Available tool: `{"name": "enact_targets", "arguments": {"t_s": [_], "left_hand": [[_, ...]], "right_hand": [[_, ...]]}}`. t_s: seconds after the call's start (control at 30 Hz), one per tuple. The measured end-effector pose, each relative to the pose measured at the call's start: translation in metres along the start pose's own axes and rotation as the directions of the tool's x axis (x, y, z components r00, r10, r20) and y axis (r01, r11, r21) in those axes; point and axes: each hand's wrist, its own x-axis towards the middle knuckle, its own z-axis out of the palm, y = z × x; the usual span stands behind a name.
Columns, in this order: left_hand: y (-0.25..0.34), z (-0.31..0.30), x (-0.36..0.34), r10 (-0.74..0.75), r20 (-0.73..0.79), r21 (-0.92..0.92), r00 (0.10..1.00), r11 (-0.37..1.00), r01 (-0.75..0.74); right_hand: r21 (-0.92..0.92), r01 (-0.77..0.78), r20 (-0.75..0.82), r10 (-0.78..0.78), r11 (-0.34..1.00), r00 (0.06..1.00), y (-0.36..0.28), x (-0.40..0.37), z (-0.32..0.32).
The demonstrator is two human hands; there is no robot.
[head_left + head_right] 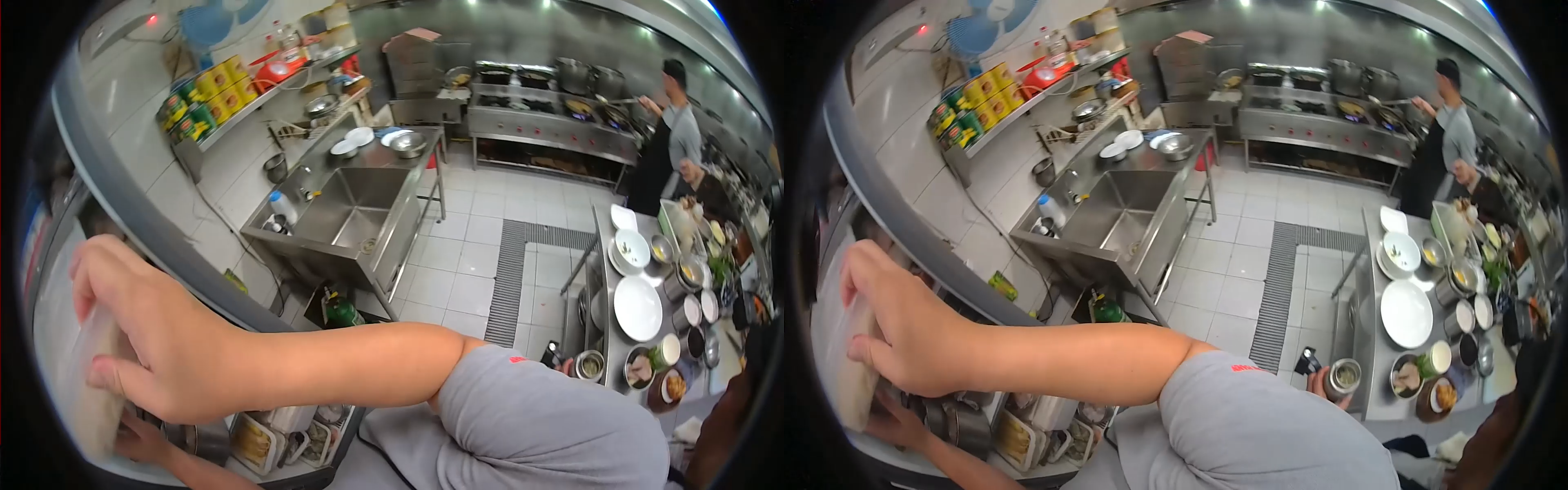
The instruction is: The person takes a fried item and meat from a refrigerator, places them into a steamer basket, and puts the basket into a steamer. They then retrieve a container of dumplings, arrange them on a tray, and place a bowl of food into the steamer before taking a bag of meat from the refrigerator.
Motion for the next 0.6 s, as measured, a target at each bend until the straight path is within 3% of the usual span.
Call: {"name": "enact_targets", "arguments": {"t_s": [0.07, 0.17, 0.23, 0.27, 0.33, 0.43, 0.6], "left_hand": [[0.011, -0.001, -0.005, -0.008, -0.011, 0.013, 1.0, 1.0, 0.008], [0.018, 0.0, -0.011, -0.04, -0.117, -0.137, 0.992, 0.99, 0.023], [0.031, -0.002, -0.012, -0.056, -0.129, -0.174, 0.99, 0.984, 0.033], [0.039, -0.003, -0.011, -0.064, -0.127, -0.193, 0.99, 0.98, 0.039], [0.051, -0.003, -0.008, -0.079, -0.123, -0.245, 0.989, 0.968, 0.047], [0.068, 0.003, -0.006, -0.109, -0.109, -0.33, 0.988, 0.942, 0.067], [0.091, 0.017, -0.008, -0.161, -0.053, -0.478, 0.985, 0.87, 0.117]], "right_hand": [[-0.001, 0.002, 0.003, -0.002, 1.0, 1.0, -0.009, -0.006, -0.009], [0.01, 0.107, -0.006, -0.107, 0.994, 0.994, -0.016, -0.017, -0.023], [0.121, -0.038, -0.033, 0.042, 0.992, 0.999, -0.021, -0.023, -0.028], [0.115, -0.033, -0.037, 0.038, 0.993, 0.999, -0.021, -0.027, -0.031], [0.298, -0.184, 0.015, 0.189, 0.937, 0.982, -0.016, -0.035, -0.04], [0.404, -0.232, 0.037, 0.238, 0.885, 0.971, -0.014, -0.04, -0.055], [0.34, -0.206, 0.033, 0.207, 0.918, 0.978, -0.01, -0.041, -0.082]]}}
